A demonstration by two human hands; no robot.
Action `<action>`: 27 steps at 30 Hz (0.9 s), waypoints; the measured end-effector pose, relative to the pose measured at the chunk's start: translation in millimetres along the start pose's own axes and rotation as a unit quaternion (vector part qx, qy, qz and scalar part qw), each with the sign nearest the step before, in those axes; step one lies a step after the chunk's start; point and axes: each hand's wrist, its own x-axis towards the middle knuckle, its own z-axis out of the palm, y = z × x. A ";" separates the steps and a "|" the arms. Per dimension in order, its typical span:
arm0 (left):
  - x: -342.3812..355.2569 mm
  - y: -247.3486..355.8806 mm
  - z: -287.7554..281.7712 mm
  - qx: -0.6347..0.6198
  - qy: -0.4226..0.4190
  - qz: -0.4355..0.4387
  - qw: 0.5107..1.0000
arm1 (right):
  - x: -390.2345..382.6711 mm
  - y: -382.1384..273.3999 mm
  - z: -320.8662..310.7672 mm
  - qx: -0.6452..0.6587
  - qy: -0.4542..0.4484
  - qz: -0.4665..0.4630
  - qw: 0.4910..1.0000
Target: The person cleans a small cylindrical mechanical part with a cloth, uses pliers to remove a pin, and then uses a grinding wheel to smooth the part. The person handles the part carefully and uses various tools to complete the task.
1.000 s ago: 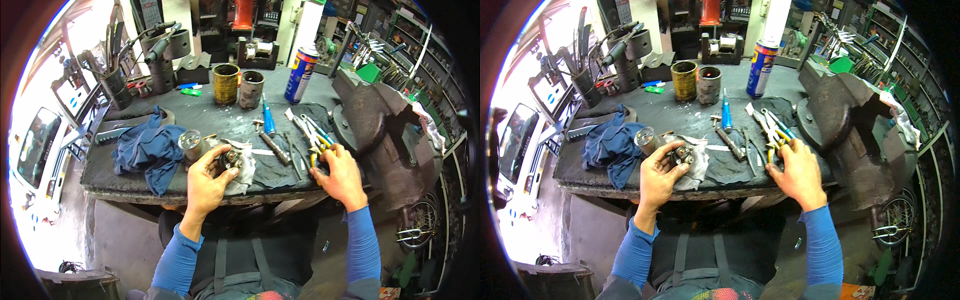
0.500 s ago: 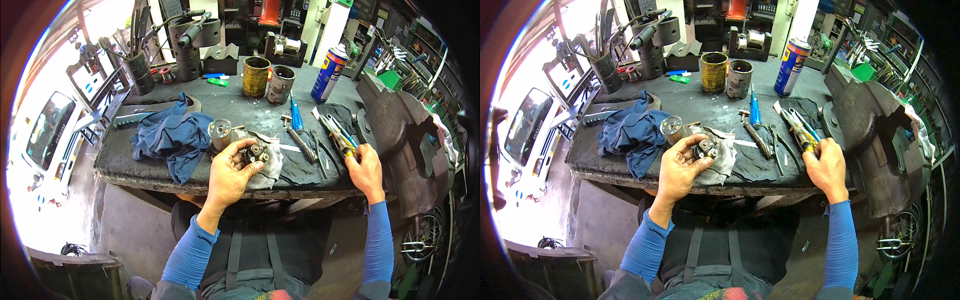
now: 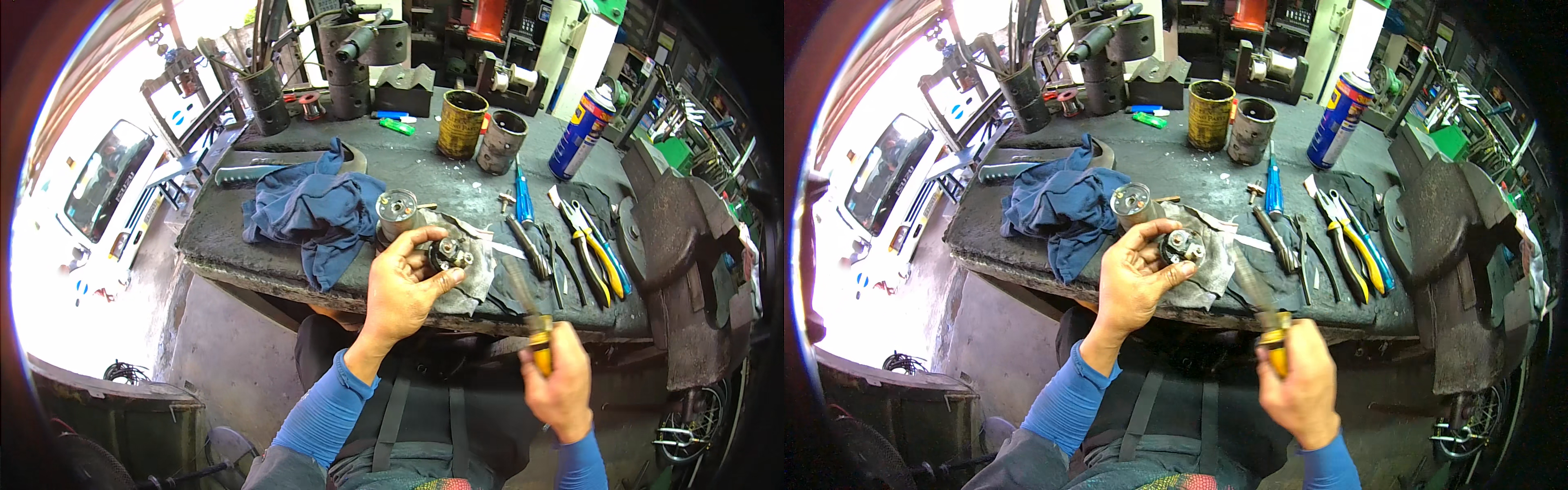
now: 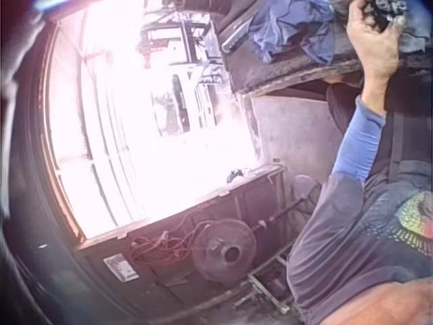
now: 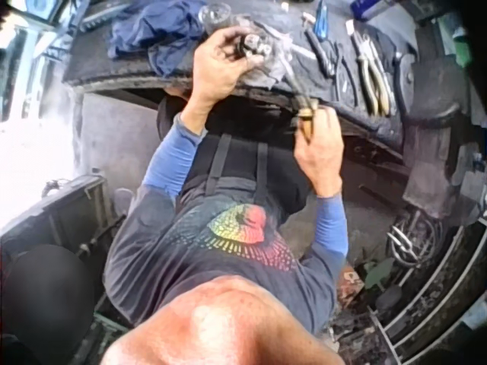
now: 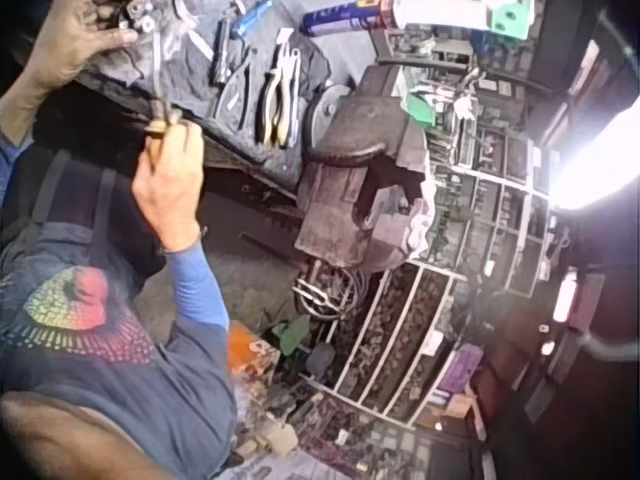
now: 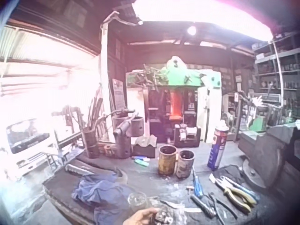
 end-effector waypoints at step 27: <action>-6.1 -14.6 3.6 0.091 0.026 0.139 0.986 | -9.4 -15.9 37.4 -0.083 0.005 0.039 0.996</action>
